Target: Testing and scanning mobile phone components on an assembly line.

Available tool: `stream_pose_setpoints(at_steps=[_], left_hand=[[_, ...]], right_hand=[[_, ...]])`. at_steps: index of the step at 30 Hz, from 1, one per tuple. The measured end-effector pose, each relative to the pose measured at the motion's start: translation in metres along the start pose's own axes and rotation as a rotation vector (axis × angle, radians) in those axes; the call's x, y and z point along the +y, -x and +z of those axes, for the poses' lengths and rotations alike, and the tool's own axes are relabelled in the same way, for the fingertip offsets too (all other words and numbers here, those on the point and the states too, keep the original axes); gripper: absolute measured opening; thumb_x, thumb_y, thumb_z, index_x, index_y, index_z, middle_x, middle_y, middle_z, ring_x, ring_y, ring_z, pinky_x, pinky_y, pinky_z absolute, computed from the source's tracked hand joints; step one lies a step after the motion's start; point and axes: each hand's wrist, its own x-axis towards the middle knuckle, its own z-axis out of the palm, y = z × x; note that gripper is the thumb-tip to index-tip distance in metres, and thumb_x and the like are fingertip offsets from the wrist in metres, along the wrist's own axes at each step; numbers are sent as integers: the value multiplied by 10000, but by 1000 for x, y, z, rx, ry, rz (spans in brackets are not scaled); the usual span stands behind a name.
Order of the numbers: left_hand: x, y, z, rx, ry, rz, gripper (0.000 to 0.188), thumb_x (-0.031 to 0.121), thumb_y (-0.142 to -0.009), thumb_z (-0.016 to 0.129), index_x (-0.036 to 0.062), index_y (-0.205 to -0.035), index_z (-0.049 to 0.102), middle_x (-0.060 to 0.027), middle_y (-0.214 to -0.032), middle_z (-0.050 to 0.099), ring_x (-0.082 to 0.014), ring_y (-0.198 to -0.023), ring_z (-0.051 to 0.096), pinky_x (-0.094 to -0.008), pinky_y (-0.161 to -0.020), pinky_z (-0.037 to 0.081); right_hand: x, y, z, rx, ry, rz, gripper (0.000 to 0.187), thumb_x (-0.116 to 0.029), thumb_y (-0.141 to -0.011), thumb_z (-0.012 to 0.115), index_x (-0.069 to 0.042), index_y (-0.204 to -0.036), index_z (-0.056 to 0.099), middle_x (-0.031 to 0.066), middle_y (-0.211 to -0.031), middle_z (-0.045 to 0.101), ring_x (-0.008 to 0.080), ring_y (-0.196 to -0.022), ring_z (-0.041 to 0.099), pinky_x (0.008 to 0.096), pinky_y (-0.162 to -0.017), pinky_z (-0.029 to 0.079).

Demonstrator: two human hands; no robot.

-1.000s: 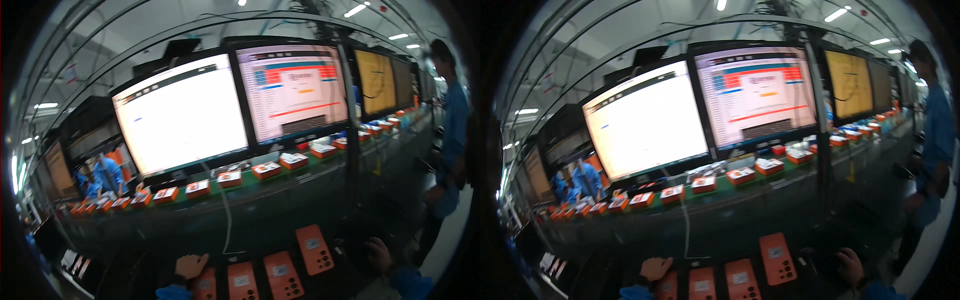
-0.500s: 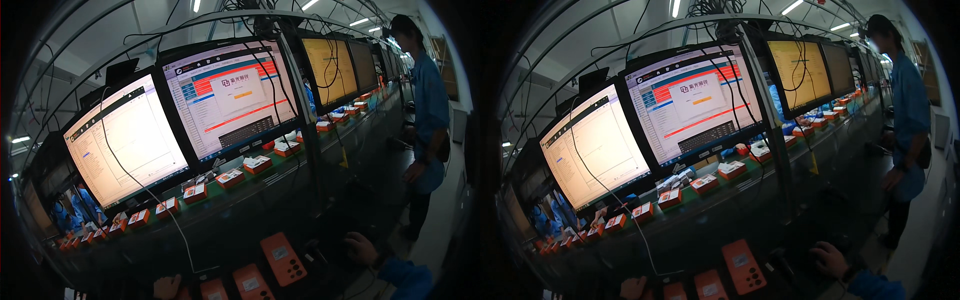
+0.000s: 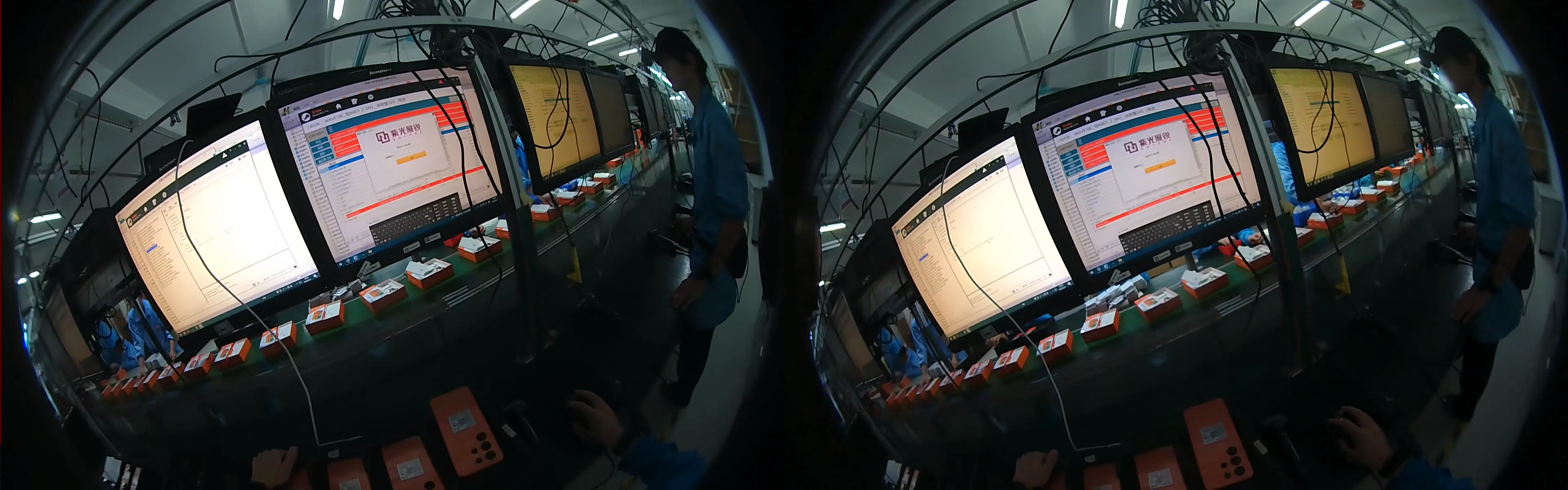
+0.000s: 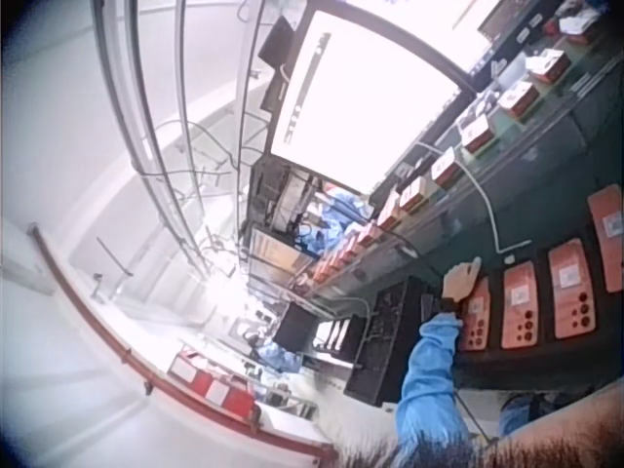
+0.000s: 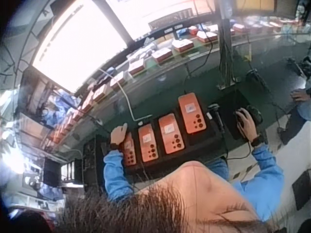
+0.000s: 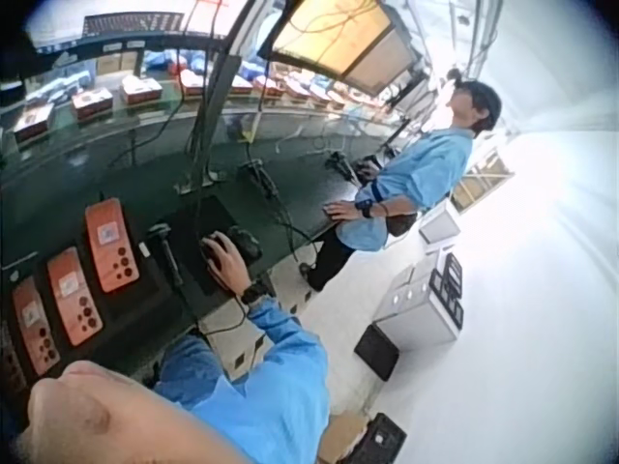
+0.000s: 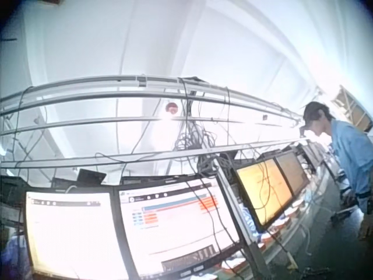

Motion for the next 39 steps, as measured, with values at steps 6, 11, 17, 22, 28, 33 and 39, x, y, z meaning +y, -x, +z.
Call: stream_pose_setpoints(at_steps=[6,11,17,22,28,33,39], left_hand=[[1,-2,1,-21,-19,-29,381,335,-988,369,80,-1042,646,-202,-957,655,-427,-888,598,-528,-748,463],[10,0,-7,-18,15,-53,437,381,-988,358,68,-1029,659,-211,-952,663,-425,-896,608,-533,-774,464],[-9,2,7,59,-150,120,320,382,-968,405,186,-1076,634,-157,-806,668,-403,-712,644,-527,-610,499],[12,8,-15,111,-185,214,274,335,-968,416,182,-1060,622,-151,-771,655,-395,-684,635,-514,-574,492],[18,7,-23,40,-123,160,254,320,-969,418,190,-1053,619,-131,-780,659,-385,-679,635,-507,-568,494],[17,8,-22,79,-125,176,262,330,-968,419,189,-1036,629,-126,-798,665,-374,-704,641,-495,-582,497],[31,6,-32,30,-86,81,305,359,-967,417,174,-1006,656,-134,-799,673,-378,-719,646,-502,-623,503]], right_hand=[[-5,0,-3,-24,-19,22,501,-139,-762,677,-155,-1250,562,194,-1333,473,390,-1219,482,439,-1016,430],[-2,2,-2,-31,-4,14,510,-128,-758,676,-154,-1254,558,194,-1337,470,387,-1223,479,438,-1016,431],[-3,1,0,-38,-23,29,491,-118,-753,672,-143,-1233,573,192,-1328,474,385,-1208,491,439,-1008,440],[1,2,5,-22,-8,18,467,-113,-748,670,-126,-1208,589,191,-1317,481,385,-1183,510,438,-994,452],[8,2,9,4,-11,-4,480,-103,-745,676,-112,-1215,583,197,-1314,484,394,-1187,504,440,-994,451],[8,2,9,-14,42,7,473,-103,-746,682,-99,-1209,583,209,-1320,482,402,-1184,506,444,-991,453],[5,5,8,16,50,-3,472,-103,-746,685,-91,-1207,582,211,-1312,488,403,-1178,511,448,-986,455]])
